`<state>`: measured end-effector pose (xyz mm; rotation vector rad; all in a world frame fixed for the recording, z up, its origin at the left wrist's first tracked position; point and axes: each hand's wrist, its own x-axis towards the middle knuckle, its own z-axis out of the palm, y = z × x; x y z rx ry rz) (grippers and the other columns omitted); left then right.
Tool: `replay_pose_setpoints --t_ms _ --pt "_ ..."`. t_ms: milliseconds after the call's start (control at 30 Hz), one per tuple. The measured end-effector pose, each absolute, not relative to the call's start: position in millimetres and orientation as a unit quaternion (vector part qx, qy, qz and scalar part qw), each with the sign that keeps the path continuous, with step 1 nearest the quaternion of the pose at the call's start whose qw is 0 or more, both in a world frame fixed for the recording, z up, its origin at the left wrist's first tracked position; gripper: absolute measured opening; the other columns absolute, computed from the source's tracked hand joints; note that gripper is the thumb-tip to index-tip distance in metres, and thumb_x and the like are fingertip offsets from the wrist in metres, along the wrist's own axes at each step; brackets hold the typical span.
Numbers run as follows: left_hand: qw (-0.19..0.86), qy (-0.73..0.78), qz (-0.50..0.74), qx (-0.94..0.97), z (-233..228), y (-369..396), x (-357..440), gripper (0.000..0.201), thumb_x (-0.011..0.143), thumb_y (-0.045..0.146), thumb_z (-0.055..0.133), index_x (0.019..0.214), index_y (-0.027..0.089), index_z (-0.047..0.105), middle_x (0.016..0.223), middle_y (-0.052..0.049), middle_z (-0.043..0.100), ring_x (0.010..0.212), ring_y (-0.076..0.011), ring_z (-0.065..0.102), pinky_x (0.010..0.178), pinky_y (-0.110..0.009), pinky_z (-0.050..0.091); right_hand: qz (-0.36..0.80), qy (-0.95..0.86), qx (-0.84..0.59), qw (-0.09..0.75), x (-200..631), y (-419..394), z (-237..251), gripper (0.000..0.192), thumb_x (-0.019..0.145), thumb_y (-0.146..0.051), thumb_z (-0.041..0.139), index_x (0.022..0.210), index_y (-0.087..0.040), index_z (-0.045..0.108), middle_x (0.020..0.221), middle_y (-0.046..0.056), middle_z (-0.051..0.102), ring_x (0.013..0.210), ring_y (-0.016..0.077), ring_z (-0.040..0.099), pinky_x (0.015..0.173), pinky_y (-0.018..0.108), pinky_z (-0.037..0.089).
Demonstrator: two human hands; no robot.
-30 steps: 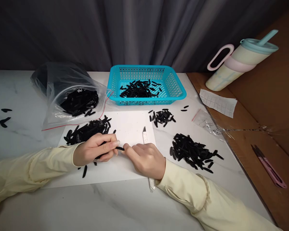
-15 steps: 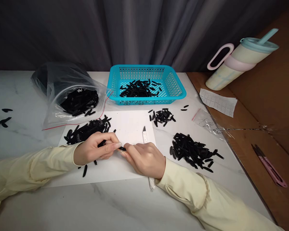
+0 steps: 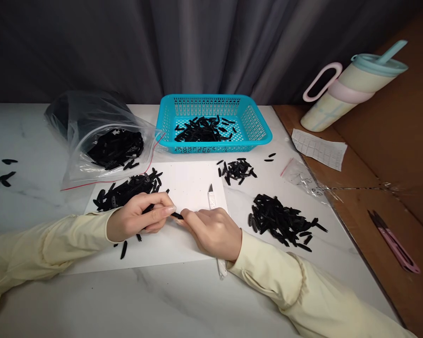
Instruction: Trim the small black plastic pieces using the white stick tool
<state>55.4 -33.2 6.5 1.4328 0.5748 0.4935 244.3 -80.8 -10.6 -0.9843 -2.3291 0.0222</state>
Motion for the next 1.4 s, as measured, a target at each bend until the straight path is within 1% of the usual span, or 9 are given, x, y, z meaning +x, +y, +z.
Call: replay_pose_setpoints --t_ms 233,433,667,1000,1200,1400 --pt "0.679 0.264 0.22 0.649 6.4 -33.2 55.5 0.021 0.087 0.031 0.045 0.074 0.015 0.047 0.043 0.01 0.033 0.038 -0.0046 0.029 0.039 -0.019 0.027 0.014 -0.874 -0.371 0.313 243.6 -80.8 -10.8 0.028 0.097 -0.019 0.031 0.086 -0.01 0.055 0.047 -0.003 0.047 0.04 0.0105 0.041 0.041 0.024 0.029" --pt "0.668 0.269 0.228 0.655 7.4 -33.2 56.0 0.017 0.087 0.027 0.045 0.075 0.015 0.047 0.043 0.01 0.032 0.039 -0.0049 0.029 0.04 -0.019 0.027 0.032 -0.869 -0.378 0.317 244.1 -81.6 -10.6 0.021 0.095 -0.018 0.034 0.089 -0.011 0.053 0.049 -0.003 0.05 0.04 0.0106 0.041 0.041 0.023 0.03" --pt "0.646 0.268 0.23 0.677 6.7 -33.6 54.4 0.012 0.087 0.025 0.046 0.084 0.014 0.049 0.044 0.011 0.031 0.04 -0.0054 0.03 0.041 -0.019 0.028 0.059 -0.863 -0.381 0.326 243.7 -80.9 -10.6 0.014 0.093 -0.016 0.036 0.092 -0.012 0.049 0.048 -0.006 0.043 0.038 0.0098 0.037 0.04 0.024 0.025" --pt "0.629 0.26 0.23 0.695 6.6 -33.0 53.6 0.011 0.087 0.023 0.045 0.088 0.013 0.051 0.044 0.011 0.031 0.041 -0.005 0.03 0.041 -0.018 0.029 0.068 -0.852 -0.385 0.349 243.6 -82.6 -14.2 0.004 0.09 -0.016 0.044 0.093 -0.014 0.047 0.049 -0.008 0.04 0.038 0.0088 0.035 0.04 0.023 0.024" --pt "0.622 0.266 0.226 0.701 7.3 -32.6 53.7 0.012 0.087 0.023 0.046 0.089 0.013 0.052 0.044 0.01 0.031 0.041 -0.0051 0.029 0.039 -0.018 0.027 0.071 -0.852 -0.381 0.352 243.8 -81.9 -14.0 0.007 0.092 -0.019 0.042 0.092 -0.014 0.047 0.048 -0.007 0.042 0.038 0.0089 0.036 0.04 0.023 0.024" --pt "0.673 0.265 0.245 0.645 6.1 -34.6 56.3 0.013 0.085 0.025 0.049 0.086 0.013 0.053 0.045 0.011 0.026 0.04 -0.0047 0.026 0.038 -0.018 0.025 0.064 -0.849 -0.385 0.355 243.8 -81.4 -12.7 0.012 0.095 -0.02 0.038 0.09 -0.015 0.047 0.048 -0.006 0.045 0.038 0.0089 0.039 0.04 0.023 0.026"
